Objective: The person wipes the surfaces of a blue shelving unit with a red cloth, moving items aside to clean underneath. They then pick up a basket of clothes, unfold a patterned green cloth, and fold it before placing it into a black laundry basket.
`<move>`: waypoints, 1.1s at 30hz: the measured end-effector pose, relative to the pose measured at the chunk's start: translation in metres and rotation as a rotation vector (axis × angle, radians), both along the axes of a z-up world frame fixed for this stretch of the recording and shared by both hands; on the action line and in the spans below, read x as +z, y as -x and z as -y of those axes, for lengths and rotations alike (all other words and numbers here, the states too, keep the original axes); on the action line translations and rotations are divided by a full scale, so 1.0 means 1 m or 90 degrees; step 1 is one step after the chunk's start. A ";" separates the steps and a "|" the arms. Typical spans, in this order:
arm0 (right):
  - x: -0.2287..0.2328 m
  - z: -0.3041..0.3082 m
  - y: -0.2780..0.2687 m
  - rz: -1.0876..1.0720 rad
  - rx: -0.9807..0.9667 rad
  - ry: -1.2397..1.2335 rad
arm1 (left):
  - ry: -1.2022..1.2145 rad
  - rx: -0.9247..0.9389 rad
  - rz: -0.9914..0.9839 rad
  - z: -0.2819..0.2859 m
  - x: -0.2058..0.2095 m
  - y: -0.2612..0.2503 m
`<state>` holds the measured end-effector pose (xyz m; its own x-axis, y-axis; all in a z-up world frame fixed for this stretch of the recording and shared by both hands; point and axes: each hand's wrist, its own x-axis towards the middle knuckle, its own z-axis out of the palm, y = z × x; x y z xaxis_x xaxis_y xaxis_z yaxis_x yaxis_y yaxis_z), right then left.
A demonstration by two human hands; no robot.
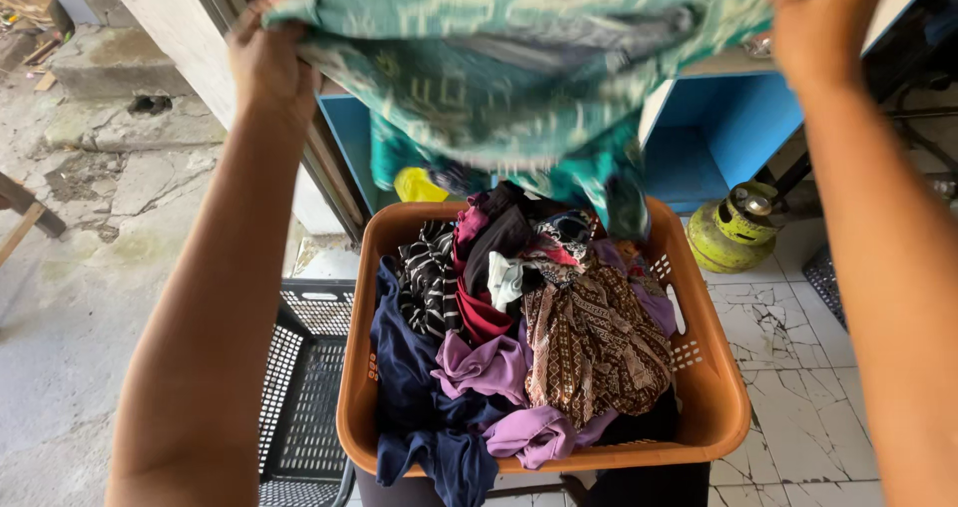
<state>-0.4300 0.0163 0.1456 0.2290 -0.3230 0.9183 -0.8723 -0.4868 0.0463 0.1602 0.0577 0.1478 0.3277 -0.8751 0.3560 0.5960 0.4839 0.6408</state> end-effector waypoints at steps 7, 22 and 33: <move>0.003 -0.072 0.074 0.138 0.383 -0.656 | -0.158 0.332 1.133 -0.132 0.018 -0.021; -0.128 -0.201 -0.019 -0.415 0.174 -1.274 | -0.158 -0.302 1.365 -0.300 -0.119 0.012; -0.224 -0.096 -0.005 -0.085 0.055 -1.069 | -0.355 -0.060 1.042 -0.222 -0.209 -0.032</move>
